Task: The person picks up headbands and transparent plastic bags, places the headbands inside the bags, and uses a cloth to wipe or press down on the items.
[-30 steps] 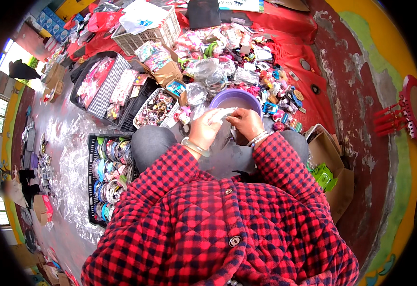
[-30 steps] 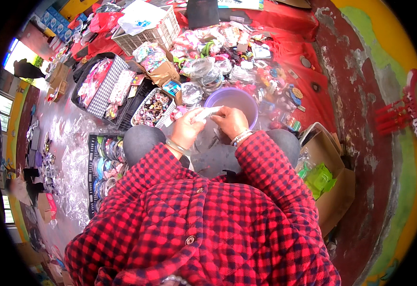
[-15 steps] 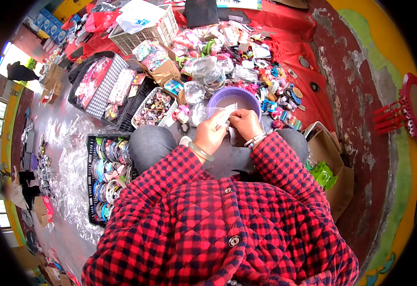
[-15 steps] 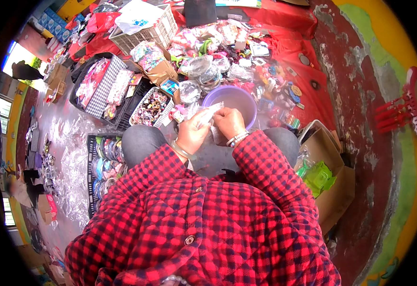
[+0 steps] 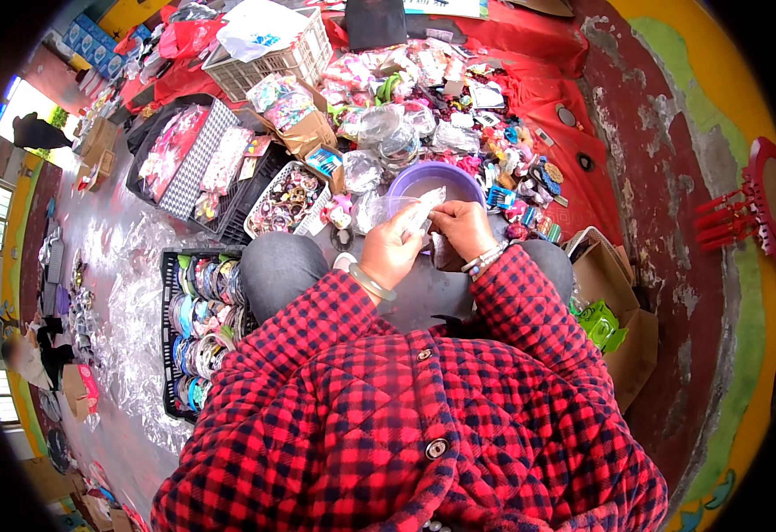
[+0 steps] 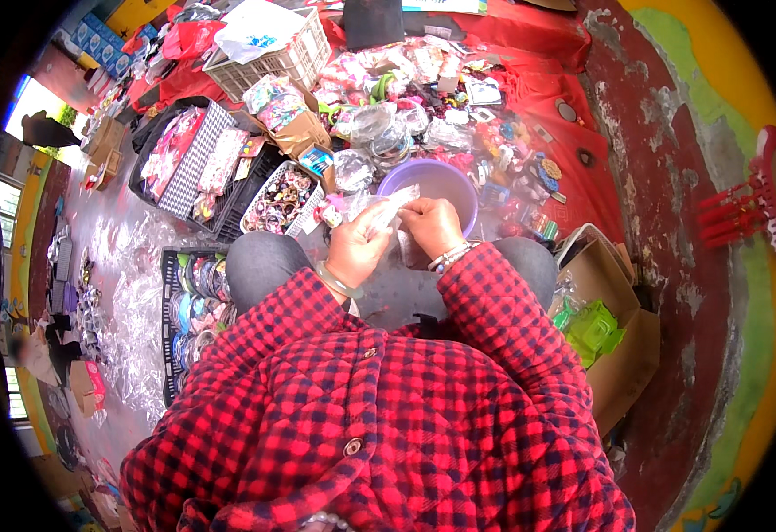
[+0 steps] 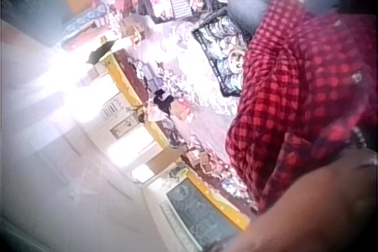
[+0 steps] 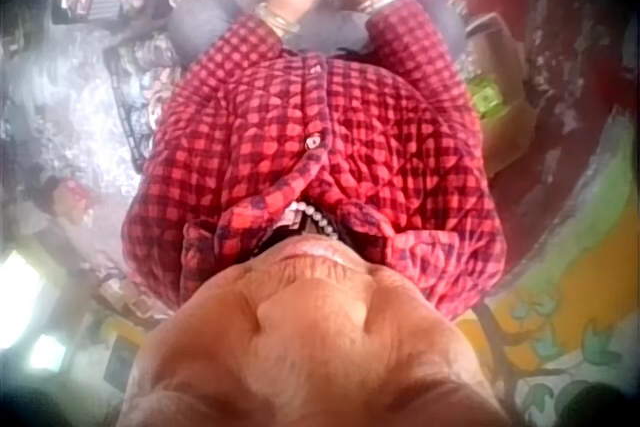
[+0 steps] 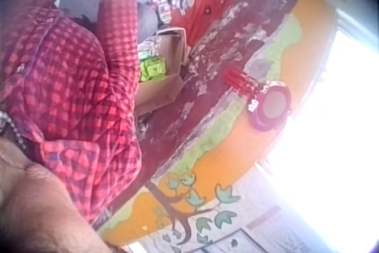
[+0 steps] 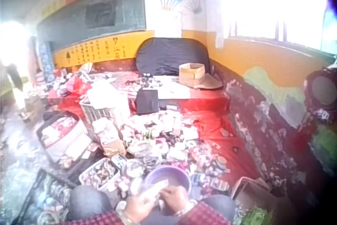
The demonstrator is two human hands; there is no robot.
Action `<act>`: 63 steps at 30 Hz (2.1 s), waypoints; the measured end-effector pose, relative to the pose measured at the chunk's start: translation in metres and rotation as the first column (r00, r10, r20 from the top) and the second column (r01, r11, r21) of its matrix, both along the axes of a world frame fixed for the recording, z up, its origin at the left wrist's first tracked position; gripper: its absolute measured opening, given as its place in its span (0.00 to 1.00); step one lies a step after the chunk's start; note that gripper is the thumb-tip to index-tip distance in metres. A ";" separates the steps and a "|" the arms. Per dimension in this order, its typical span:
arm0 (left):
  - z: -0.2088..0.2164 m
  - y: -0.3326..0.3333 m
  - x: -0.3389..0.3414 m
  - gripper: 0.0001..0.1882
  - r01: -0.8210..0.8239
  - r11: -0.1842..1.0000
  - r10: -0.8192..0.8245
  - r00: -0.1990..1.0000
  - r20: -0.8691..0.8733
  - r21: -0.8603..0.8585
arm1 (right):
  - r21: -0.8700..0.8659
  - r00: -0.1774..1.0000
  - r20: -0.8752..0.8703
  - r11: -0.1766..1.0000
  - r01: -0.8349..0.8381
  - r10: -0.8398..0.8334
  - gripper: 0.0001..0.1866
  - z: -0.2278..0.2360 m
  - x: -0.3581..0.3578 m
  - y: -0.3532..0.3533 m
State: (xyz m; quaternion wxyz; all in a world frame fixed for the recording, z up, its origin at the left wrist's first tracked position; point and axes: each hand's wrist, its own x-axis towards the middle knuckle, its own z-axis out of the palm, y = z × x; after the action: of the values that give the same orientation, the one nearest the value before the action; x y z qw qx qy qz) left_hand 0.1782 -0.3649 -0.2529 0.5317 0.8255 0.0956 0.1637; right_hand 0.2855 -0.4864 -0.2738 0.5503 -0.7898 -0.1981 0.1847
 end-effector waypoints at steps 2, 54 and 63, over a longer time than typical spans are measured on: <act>-0.001 0.000 0.000 0.21 0.025 1.000 -0.025 0.999 0.046 0.006 | 0.030 0.999 -0.034 0.999 -0.022 0.023 0.08 -0.003 0.002 -0.001; -0.020 -0.009 0.006 0.21 -0.016 1.000 0.018 0.995 0.098 -0.020 | -0.312 0.956 0.293 0.948 0.071 0.024 0.11 0.012 -0.005 0.002; -0.001 0.003 -0.005 0.20 0.068 0.998 -0.069 0.984 -0.162 -0.013 | -0.696 0.913 0.371 0.702 0.152 0.170 0.11 0.029 0.028 -0.011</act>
State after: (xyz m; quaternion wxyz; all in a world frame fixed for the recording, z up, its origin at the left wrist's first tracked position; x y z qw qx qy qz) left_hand 0.1735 -0.3620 -0.2543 0.5303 0.8370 0.1106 0.0770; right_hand 0.3137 -0.4971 -0.2444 0.1475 -0.9597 -0.2253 0.0802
